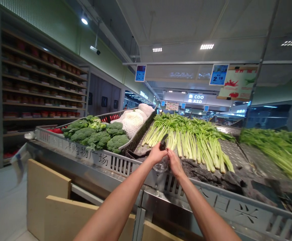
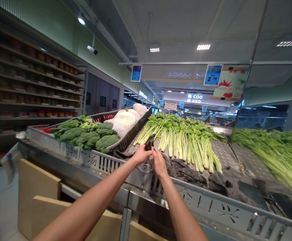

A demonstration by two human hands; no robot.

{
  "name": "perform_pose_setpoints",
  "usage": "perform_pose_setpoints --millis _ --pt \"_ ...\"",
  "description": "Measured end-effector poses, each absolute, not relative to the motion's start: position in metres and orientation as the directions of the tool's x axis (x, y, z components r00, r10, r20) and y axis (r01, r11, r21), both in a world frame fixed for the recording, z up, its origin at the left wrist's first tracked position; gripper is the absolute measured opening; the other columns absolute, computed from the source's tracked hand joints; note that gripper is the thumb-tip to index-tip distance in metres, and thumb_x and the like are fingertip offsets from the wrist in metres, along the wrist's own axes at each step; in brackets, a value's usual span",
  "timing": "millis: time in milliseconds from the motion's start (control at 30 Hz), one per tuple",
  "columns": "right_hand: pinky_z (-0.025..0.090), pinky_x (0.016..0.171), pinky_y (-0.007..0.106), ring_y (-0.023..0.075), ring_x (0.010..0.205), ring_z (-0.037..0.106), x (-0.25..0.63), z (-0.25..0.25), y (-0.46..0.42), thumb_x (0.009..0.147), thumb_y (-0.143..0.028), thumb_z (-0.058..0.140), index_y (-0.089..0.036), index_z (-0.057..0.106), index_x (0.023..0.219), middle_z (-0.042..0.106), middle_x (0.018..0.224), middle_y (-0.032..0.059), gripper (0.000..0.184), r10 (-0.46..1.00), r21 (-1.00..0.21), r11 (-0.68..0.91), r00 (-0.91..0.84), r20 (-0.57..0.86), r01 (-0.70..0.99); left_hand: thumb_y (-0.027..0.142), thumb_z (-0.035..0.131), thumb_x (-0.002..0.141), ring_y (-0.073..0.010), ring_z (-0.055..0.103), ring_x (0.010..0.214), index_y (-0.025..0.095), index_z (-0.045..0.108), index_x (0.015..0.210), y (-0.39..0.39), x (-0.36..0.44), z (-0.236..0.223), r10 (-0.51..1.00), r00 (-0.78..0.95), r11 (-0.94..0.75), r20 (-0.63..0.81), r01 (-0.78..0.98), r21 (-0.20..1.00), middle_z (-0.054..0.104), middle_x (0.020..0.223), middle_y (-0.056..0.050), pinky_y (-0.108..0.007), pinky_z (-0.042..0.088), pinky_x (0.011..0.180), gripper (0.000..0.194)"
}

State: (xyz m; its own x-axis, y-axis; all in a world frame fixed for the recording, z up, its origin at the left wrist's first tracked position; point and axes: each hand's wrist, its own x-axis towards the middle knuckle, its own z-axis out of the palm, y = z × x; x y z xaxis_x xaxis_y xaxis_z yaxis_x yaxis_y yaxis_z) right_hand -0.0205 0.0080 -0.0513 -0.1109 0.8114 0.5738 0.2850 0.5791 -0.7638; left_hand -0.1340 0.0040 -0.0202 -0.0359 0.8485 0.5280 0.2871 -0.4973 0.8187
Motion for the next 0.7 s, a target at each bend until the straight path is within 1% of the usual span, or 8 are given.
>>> perform_pose_setpoints --millis 33,100,200,300,433,500,600,700 --pt "0.04 0.081 0.034 0.0194 0.097 0.051 -0.017 -0.056 0.007 0.076 -0.047 0.031 -0.017 0.051 0.107 0.056 0.105 0.0077 0.047 0.825 -0.776 0.565 -0.157 0.543 0.282 0.014 0.053 0.056 -0.0106 0.049 0.061 0.012 0.055 0.082 0.004 -0.134 -0.02 0.848 -0.049 -0.491 0.528 0.305 0.816 0.057 0.067 0.0 -0.021 0.039 0.057 0.026" --pt "0.042 0.076 0.034 0.0197 0.086 0.055 -0.014 -0.062 0.004 0.071 -0.045 0.043 -0.017 0.052 0.106 0.06 0.092 0.0064 0.046 0.815 -0.757 0.578 -0.256 0.52 0.304 0.011 0.052 0.055 -0.0097 0.048 0.058 0.013 0.055 0.083 0.004 -0.133 -0.021 0.844 -0.07 -0.485 0.532 0.326 0.811 0.056 0.066 0.001 -0.021 0.038 0.055 0.027" --pt "0.044 0.07 0.033 0.0186 0.075 0.056 -0.017 -0.066 0.001 0.064 -0.039 0.054 -0.019 0.047 0.11 0.061 0.082 0.0037 0.051 0.806 -0.739 0.591 -0.27 0.526 0.323 0.008 0.051 0.054 -0.0097 0.049 0.061 0.013 0.053 0.087 0.006 -0.131 -0.023 0.817 -0.117 -0.516 0.565 0.291 0.806 0.057 0.072 0.0 -0.02 0.039 0.058 0.034" --pt "0.043 0.067 0.031 0.0174 0.07 0.056 -0.023 -0.065 0.001 0.057 -0.034 0.06 -0.019 0.042 0.114 0.061 0.078 0.0024 0.062 0.834 -0.751 0.552 -0.259 0.488 0.363 0.007 0.054 0.052 -0.0102 0.051 0.066 0.013 0.05 0.092 0.009 -0.13 -0.025 0.808 -0.177 -0.536 0.562 0.178 0.825 0.057 0.078 -0.001 -0.021 0.04 0.062 0.04" --pt "0.042 0.069 0.03 0.0169 0.074 0.056 -0.025 -0.066 0.001 0.057 -0.038 0.06 -0.017 0.039 0.115 0.06 0.086 0.0041 0.065 0.86 -0.77 0.51 -0.233 0.453 0.385 0.011 0.06 0.051 -0.01 0.051 0.064 0.012 0.048 0.091 0.013 -0.132 -0.023 0.856 -0.124 -0.505 0.501 0.005 0.863 0.056 0.073 -0.001 -0.02 0.04 0.06 0.041" --pt "0.041 0.071 0.03 0.0176 0.079 0.056 -0.023 -0.067 0.002 0.058 -0.041 0.059 -0.017 0.039 0.115 0.058 0.092 0.0055 0.065 0.864 -0.773 0.504 -0.225 0.451 0.385 0.013 0.063 0.05 -0.0093 0.05 0.061 0.012 0.049 0.083 0.015 -0.133 -0.02 0.872 -0.094 -0.48 0.48 0.029 0.877 0.054 0.068 0.0 -0.02 0.039 0.057 0.036" --pt "0.04 0.076 0.031 0.0192 0.086 0.054 -0.022 -0.069 0.003 0.059 -0.044 0.057 -0.018 0.04 0.115 0.056 0.098 0.0068 0.064 0.859 -0.774 0.512 -0.228 0.458 0.373 0.011 0.062 0.048 -0.0073 0.045 0.053 0.013 0.049 0.069 0.018 -0.134 -0.018 0.886 -0.131 -0.427 0.444 0.137 0.894 0.051 0.059 0.003 -0.019 0.036 0.05 0.025" --pt "0.039 0.077 0.032 0.0195 0.088 0.054 -0.021 -0.07 0.003 0.06 -0.044 0.056 -0.018 0.038 0.118 0.057 0.098 0.0071 0.065 0.852 -0.78 0.523 -0.224 0.473 0.343 0.008 0.057 0.049 -0.0062 0.042 0.05 0.013 0.048 0.065 0.018 -0.132 -0.017 0.89 -0.179 -0.395 0.419 0.156 0.905 0.048 0.057 0.004 -0.018 0.033 0.048 0.02"
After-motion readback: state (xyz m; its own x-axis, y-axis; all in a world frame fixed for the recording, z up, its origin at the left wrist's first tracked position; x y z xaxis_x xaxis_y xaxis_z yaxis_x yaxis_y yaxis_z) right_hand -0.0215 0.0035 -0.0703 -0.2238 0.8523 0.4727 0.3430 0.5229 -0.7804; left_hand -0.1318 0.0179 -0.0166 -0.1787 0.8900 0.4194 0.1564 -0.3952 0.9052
